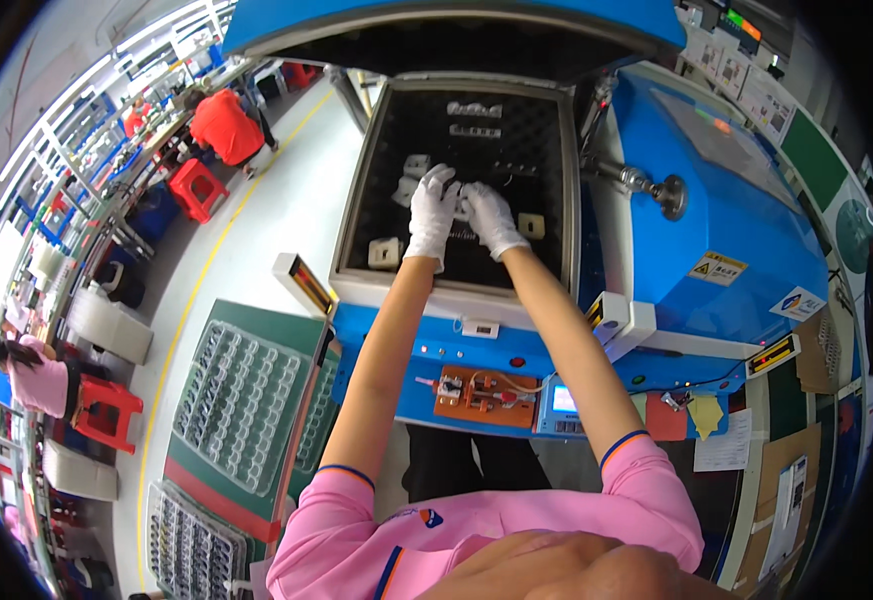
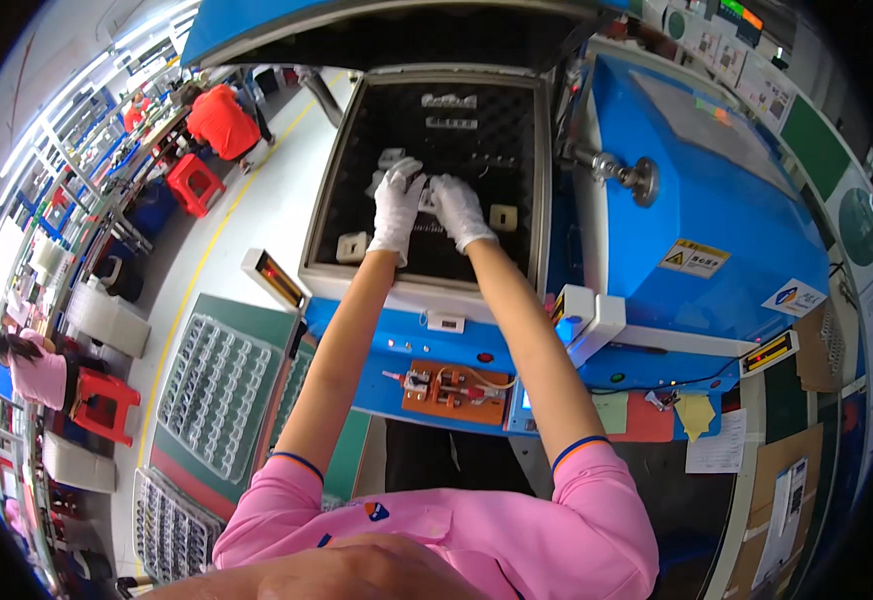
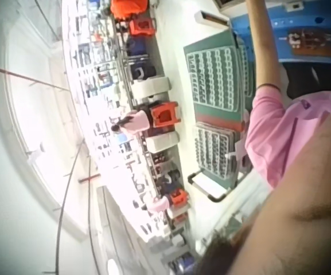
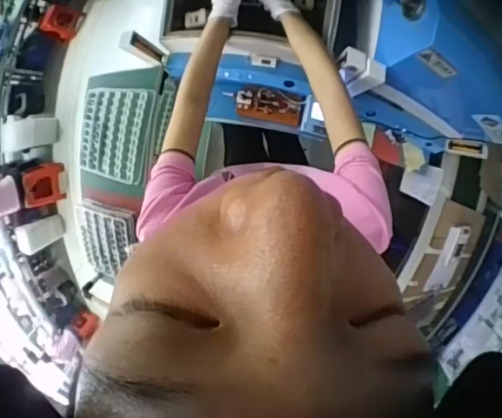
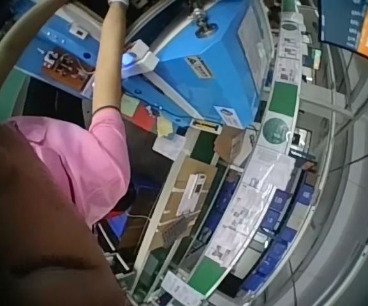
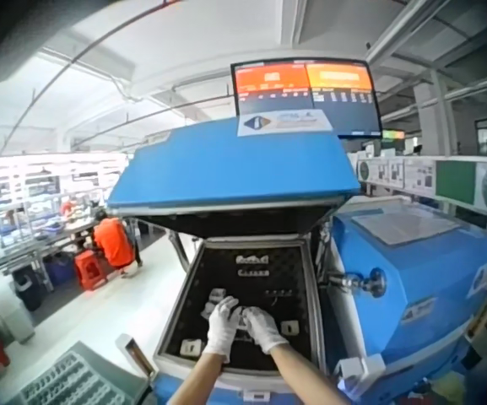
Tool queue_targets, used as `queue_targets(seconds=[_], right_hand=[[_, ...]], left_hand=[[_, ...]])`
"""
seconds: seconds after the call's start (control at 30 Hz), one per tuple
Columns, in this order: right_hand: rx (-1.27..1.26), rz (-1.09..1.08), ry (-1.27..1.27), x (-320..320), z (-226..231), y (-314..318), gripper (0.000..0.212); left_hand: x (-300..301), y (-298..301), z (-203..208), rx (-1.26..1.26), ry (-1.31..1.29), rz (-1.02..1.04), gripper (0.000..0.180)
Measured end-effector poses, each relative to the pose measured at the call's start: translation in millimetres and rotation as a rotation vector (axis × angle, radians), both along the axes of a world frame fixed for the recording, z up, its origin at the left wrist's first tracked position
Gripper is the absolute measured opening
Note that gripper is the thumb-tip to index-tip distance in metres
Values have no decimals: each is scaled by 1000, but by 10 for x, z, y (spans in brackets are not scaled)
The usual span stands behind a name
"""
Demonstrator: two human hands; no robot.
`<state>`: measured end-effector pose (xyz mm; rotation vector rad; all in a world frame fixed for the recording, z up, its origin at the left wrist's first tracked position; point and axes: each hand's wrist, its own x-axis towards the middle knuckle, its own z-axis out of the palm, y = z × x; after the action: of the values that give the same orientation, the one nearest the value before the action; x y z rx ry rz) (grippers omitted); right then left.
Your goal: Assemble and test electronic components using industrial machinery and storage trays.
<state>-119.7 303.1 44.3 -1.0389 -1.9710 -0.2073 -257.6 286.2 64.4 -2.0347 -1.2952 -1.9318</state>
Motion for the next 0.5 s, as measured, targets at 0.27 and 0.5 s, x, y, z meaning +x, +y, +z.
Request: queue_targets(seconds=[0.27,0.5], right_hand=[[-209,137,59,103,163,130,16],[-299,125,72,43,101,28,18]], left_hand=[[-3,96,151,20,-33,93,21],[-30,28,58,-233,-173,11,22]])
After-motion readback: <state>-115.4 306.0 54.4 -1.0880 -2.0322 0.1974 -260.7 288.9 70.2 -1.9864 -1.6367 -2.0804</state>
